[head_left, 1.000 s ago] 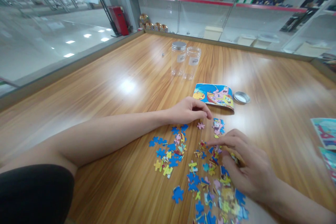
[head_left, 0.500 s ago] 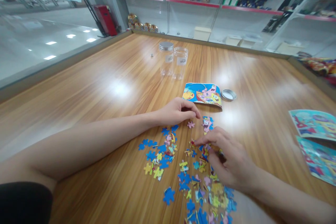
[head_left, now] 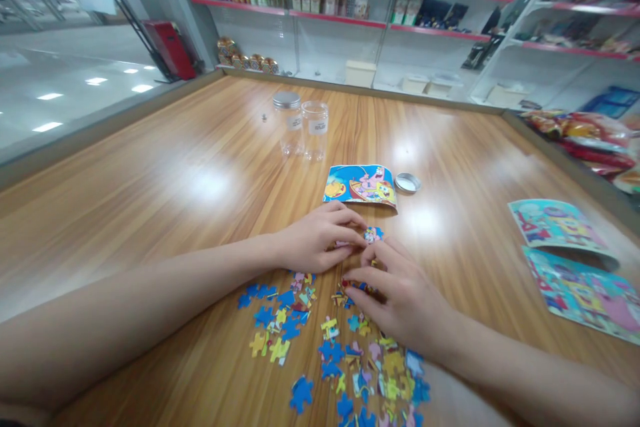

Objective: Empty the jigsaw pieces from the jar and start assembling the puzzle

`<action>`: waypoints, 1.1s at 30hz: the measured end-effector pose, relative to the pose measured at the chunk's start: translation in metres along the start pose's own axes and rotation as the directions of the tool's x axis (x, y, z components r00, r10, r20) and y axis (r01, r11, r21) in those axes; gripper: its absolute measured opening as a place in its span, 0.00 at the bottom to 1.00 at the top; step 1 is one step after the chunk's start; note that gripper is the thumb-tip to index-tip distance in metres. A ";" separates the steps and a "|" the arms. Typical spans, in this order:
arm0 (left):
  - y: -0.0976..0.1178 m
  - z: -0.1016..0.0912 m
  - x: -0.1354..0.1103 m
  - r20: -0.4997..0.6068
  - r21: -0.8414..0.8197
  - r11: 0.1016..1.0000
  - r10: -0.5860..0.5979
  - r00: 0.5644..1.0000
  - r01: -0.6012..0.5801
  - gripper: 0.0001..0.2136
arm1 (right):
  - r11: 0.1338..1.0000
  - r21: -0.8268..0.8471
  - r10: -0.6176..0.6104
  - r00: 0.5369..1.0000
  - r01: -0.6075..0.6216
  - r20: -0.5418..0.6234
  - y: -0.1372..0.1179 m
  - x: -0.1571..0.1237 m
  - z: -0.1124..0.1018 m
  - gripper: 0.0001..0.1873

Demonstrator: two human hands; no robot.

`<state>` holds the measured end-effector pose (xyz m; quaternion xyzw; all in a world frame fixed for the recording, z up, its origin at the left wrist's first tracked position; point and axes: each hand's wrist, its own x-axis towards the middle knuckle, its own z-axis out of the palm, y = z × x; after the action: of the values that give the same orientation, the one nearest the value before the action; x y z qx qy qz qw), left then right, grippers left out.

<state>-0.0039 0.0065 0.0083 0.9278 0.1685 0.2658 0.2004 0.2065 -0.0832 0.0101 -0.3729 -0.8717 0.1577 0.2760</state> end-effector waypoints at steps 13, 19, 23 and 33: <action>-0.002 0.003 -0.003 -0.077 -0.002 0.999 -0.046 0.996 0.046 0.10 | 0.999 -0.029 0.035 0.999 -0.037 -0.041 0.000 0.002 0.000 0.08; -0.002 0.004 -0.004 -0.072 0.026 0.998 -0.061 0.996 0.063 0.09 | 0.998 -0.045 0.054 0.998 -0.054 -0.011 -0.001 -0.001 -0.003 0.10; 0.001 0.003 -0.006 -0.075 0.066 0.997 -0.026 0.997 0.031 0.13 | 0.998 -0.041 0.054 0.999 -0.054 -0.005 -0.002 -0.001 -0.005 0.11; -0.002 0.003 -0.003 0.000 0.055 0.992 0.110 0.994 -0.110 0.16 | 0.998 -0.066 0.019 1.000 -0.019 0.004 0.001 0.000 -0.003 0.11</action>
<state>-0.0055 0.0057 0.0038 0.9404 0.1248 0.2731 0.1595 0.2092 -0.0823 0.0123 -0.3898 -0.8735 0.1322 0.2599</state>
